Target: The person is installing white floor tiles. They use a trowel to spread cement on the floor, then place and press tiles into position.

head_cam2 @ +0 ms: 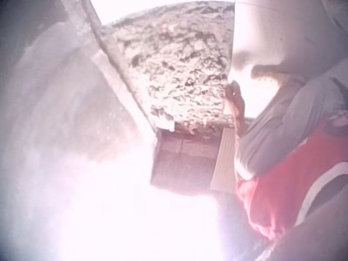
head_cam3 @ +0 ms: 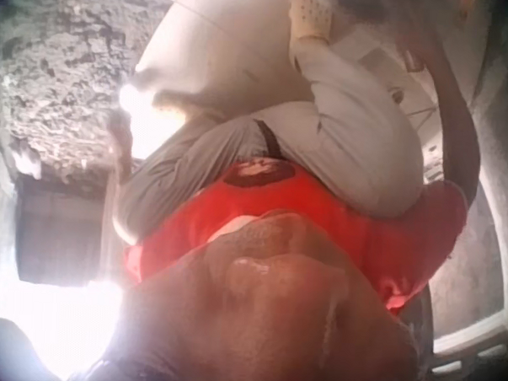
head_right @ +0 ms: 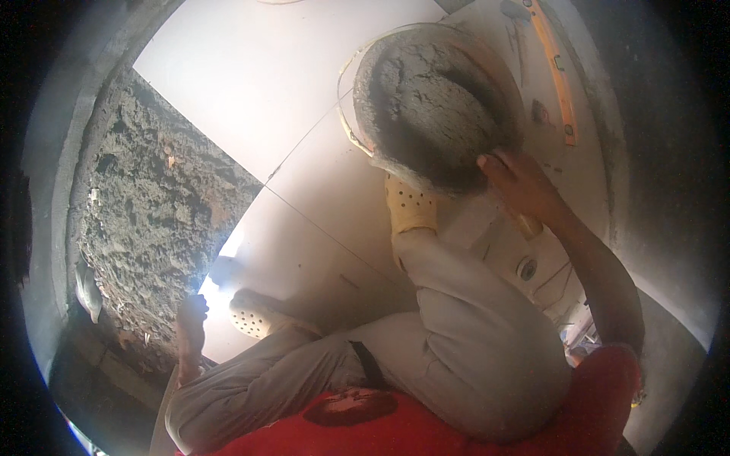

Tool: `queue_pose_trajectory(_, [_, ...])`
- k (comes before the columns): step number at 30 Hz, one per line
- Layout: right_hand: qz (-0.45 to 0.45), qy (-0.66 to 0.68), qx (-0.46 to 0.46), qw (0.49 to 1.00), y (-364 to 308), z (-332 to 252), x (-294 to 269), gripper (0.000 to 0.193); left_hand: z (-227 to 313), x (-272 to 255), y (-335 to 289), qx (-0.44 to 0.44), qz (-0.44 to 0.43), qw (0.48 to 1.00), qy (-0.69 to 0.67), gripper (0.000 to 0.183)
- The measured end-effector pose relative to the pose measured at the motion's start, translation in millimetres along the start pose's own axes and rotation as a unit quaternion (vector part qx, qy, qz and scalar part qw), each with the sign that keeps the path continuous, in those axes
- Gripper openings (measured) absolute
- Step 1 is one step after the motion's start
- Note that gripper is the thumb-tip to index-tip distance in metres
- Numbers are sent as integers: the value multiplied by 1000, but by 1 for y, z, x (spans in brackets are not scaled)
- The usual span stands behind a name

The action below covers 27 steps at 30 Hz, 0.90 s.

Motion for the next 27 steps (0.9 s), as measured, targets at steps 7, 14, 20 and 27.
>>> queue_pose_trajectory(7, [8, 22, 69, 997, -3, 8, 6, 32, -67, -16, -26, 1, 180, 978, 106, 34])
queue_pose_trajectory(14, [-4, 103, 81, 991, 2, 6, 11, 36, -111, -33, -40, -57, 320, 932, 159, 41])
queue_pose_trajectory(20, [-8, 99, 25, 995, -1, -6, 10, 38, -149, -30, -60, -110, 320, 916, 216, 68])
queue_pose_trajectory(27, [29, 109, 39, 993, -21, 9, 3, 41, -180, -36, -90, -252, 385, 855, 242, 65])
Point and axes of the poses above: each hand's wrist, its own y-axis towards the middle knuckle, its own x-axis out of the palm, z = x × y, the point moved 7 cm from there along y, towards the middle knuckle, and after that the axes turned 3 degrees about -y, right-handed, at the moved point
